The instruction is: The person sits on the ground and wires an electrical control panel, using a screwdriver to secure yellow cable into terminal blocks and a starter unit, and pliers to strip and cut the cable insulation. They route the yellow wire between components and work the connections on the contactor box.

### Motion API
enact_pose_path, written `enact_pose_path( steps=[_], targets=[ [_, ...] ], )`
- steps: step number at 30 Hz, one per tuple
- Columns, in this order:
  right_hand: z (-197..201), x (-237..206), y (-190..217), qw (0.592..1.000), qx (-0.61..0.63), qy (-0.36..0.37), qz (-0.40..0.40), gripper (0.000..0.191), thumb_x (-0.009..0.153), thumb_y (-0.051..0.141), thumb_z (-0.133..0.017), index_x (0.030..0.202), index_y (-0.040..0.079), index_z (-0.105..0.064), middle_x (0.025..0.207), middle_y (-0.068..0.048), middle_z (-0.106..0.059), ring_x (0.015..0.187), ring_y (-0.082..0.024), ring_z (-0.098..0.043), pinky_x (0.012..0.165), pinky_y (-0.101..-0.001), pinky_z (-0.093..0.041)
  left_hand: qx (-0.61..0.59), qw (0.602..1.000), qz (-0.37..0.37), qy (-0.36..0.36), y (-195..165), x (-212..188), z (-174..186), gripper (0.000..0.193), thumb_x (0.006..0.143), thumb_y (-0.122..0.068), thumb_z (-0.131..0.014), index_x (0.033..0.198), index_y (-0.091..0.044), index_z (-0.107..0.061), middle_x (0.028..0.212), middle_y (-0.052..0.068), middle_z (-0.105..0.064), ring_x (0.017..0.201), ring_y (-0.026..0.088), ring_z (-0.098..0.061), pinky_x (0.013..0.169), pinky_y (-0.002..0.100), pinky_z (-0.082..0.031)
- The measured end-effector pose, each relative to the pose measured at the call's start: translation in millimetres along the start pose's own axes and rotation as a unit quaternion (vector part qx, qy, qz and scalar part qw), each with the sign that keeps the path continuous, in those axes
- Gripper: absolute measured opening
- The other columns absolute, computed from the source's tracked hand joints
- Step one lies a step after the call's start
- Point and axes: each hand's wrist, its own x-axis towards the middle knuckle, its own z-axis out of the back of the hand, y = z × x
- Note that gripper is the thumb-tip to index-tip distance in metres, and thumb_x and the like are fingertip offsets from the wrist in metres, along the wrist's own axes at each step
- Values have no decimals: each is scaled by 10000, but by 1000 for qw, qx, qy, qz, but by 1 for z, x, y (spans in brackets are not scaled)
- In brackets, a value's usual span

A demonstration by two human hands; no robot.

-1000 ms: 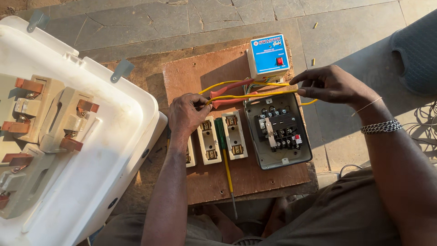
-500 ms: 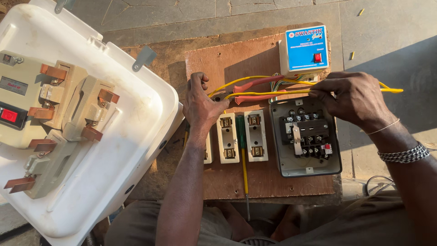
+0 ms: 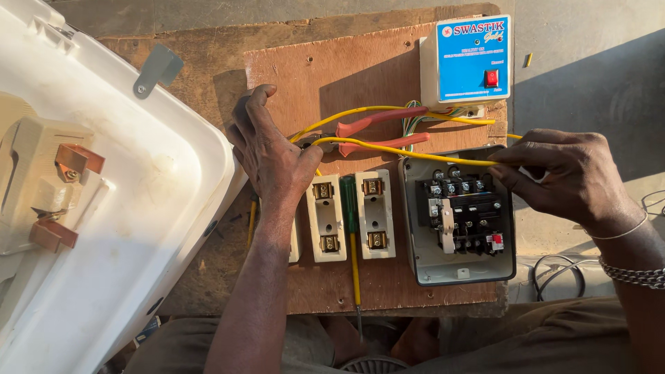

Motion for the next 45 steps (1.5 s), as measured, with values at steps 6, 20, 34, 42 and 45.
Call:
enact_pose_path(
  steps=[6,20,34,42,45],
  targets=[
    [-2,-2,-9,998,-54,19,-25,189,836,240,-828,936,82,-802,838,-51,-758,634,-112,-698,519,-256,-542,0,999,-40,-6,2,1,-4,1047,537,-147,-896,1432,-213,-357,1409,68,-445,1338,353,-396,1101,555,-310],
    [3,4,-12,999,38,5,19,202,845,223,-805,960,59,-779,783,-44,-717,629,-127,-691,545,-284,-564,-5,998,-59,14,-4,4,-17,1030,549,-65,-838,1452,-198,-361,1383,58,-483,1334,329,-436,1113,542,-340],
    [-7,13,5,1000,24,16,-1,221,832,248,-812,979,84,-800,906,-74,-740,699,-153,-734,572,-283,-607,14,1000,11,25,-3,6,-11,939,610,21,-801,1418,-256,-411,1334,13,-510,1265,314,-490,993,544,-375],
    [-10,11,2,999,12,37,-20,197,828,251,-805,948,96,-803,896,-62,-746,663,-132,-726,555,-274,-602,15,1000,12,23,-4,7,-10,969,577,5,-820,1413,-252,-401,1311,24,-495,1273,317,-470,995,561,-361],
    [-13,10,0,999,5,45,-19,190,827,252,-802,938,97,-803,895,-61,-751,659,-129,-725,553,-275,-588,17,999,19,26,-4,7,-10,968,580,15,-805,1415,-259,-401,1315,16,-495,1287,314,-467,1000,556,-368]
  ],
)
